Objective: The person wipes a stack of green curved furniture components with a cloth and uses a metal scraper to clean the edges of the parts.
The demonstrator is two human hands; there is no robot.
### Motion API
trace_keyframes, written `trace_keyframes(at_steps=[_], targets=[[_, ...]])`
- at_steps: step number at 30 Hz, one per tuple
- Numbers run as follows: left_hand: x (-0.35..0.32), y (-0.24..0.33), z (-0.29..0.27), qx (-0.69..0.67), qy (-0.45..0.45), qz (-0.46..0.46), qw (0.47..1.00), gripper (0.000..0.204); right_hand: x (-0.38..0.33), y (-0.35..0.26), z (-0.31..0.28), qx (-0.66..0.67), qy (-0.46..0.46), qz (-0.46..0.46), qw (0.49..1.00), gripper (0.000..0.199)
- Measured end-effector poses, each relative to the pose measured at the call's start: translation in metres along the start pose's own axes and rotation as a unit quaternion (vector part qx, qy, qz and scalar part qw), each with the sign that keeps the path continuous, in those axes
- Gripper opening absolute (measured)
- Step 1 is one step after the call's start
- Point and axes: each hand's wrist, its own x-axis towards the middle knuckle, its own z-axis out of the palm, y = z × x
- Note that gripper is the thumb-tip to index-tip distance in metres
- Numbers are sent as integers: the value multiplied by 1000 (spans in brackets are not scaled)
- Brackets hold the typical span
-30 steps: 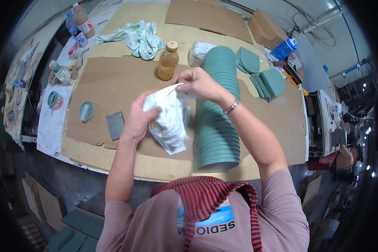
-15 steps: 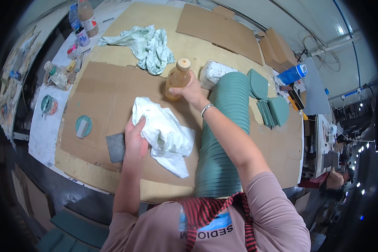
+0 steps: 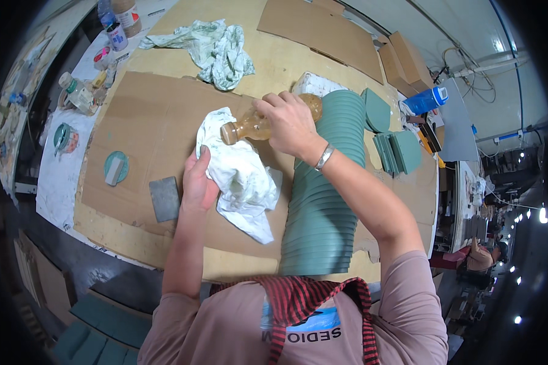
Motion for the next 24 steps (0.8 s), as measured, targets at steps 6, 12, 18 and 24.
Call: trace_keyframes(at_steps=[6,12,18,24], targets=[[-5,-4,-4,-20,1,-8,1000,47,8,0,-21,-125,0,-62,990,31],[-6,-3,-3,-31,-23,-2,999,48,15,5,-29,-176,31,-58,982,31],[-7,-4,0,-34,7,-21,999,48,14,-4,-24,-158,-19,-66,985,17],[-8,-2,0,-20,22,-12,999,49,19,2,-9,-129,2,-72,989,15]])
